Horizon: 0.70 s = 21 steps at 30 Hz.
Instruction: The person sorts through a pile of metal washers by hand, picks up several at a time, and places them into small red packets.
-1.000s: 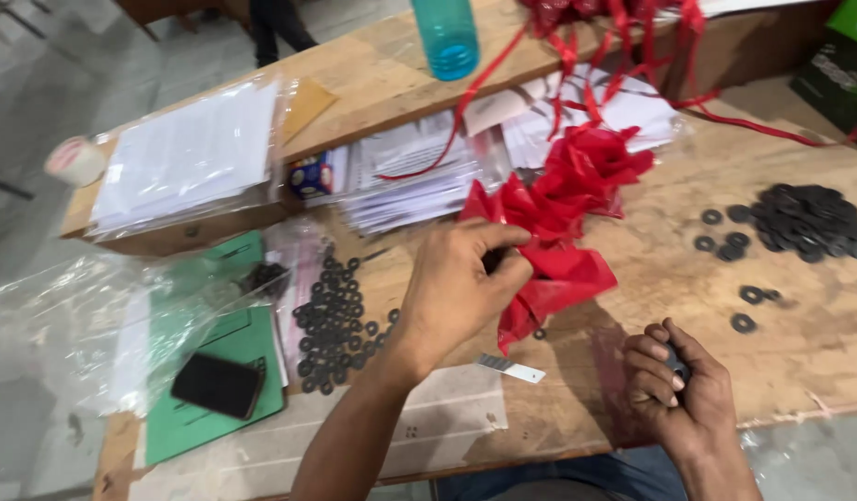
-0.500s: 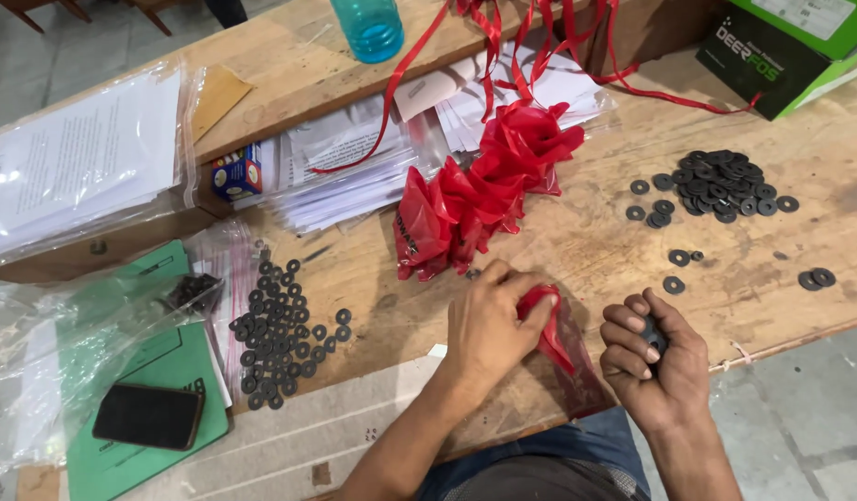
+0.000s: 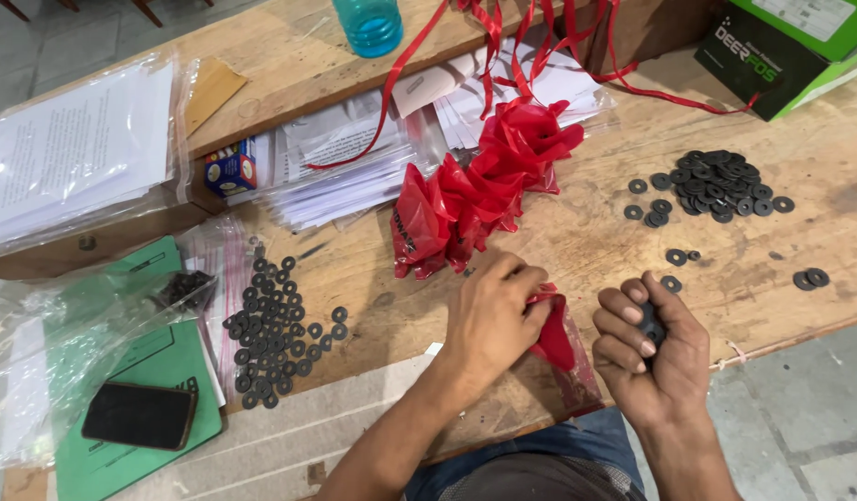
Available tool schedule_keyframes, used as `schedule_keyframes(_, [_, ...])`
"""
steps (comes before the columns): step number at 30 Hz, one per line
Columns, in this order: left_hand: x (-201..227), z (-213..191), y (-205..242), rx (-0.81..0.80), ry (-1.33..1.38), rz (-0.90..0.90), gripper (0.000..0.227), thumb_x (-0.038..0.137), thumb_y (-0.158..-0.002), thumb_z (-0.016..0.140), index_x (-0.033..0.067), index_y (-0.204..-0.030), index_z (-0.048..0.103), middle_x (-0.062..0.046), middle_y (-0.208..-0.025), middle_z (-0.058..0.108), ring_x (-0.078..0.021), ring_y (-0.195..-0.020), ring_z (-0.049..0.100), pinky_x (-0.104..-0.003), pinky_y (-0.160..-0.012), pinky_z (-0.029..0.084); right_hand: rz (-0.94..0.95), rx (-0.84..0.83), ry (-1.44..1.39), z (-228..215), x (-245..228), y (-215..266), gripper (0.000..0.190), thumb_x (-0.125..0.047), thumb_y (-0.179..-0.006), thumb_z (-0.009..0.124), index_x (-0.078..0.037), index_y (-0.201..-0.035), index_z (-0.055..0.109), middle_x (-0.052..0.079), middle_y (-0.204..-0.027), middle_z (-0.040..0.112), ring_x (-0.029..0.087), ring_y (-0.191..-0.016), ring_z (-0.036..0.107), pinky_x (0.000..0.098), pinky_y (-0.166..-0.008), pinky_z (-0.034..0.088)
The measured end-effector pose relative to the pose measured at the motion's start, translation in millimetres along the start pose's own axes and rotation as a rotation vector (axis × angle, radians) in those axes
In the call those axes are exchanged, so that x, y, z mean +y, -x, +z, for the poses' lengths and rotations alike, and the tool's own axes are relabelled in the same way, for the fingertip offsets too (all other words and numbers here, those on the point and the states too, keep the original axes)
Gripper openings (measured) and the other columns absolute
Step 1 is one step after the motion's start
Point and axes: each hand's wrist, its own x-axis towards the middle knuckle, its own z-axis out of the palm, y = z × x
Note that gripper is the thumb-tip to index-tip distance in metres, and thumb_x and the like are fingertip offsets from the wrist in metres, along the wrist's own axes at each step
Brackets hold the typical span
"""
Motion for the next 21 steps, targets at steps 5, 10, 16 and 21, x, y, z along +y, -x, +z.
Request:
schedule_keyframes(5, [16.4,-13.8,25.3,0.261,0.117,-0.053,0.060,0.016,-0.075,0.085,0.0037,-0.130,0.064,-0.016,-0.120,0.063,-0.0346,-0.108,0.061,-0.045,-0.090,0.054,-0.011,-0.047,0.024,14.2,11.1,-11.8,0.025,-0.024,-0.111,0.053,-0.008,-0.092,0.051,0.000,-0.079,0.046,0.004,-0.053,0.036,0.0185,-0.041,0.030])
schedule_keyframes(10, [25.6,11.2,53.2,0.386,0.337,-0.197,0.083,0.007,-0.077,0.085,-0.0015,-0.148,0.042,-0.019,-0.111,0.060,-0.0296,-0.096,0.065,-0.040,-0.081,0.057,-0.072,-0.025,0.206,20.8,38.7,-19.6,0.027,-0.030,-0.111,0.053,-0.010,-0.092,0.052,-0.001,-0.078,0.047,0.005,-0.052,0.036,0.0199,-0.042,0.029])
schedule_keyframes(16, [19.4,25.8,64.8,0.339,0.509,-0.263,0.078,-0.001,-0.083,0.076,-0.0016,-0.151,0.040,-0.014,-0.103,0.066,-0.0195,-0.077,0.072,-0.028,-0.064,0.060,-0.193,0.063,0.352,14.4,52.1,-27.1,0.029,-0.034,-0.109,0.054,-0.011,-0.091,0.053,-0.001,-0.075,0.046,0.006,-0.052,0.035,0.0216,-0.043,0.029])
schedule_keyframes(21, [23.4,21.4,56.6,0.335,0.650,-0.363,0.064,0.000,-0.087,0.073,-0.0007,-0.144,0.045,-0.010,-0.087,0.068,-0.0170,-0.066,0.071,-0.027,-0.058,0.059,-0.362,0.111,0.510,19.9,52.7,-38.6,0.028,-0.032,-0.108,0.055,-0.011,-0.089,0.052,0.000,-0.073,0.046,0.007,-0.051,0.034,0.0227,-0.044,0.028])
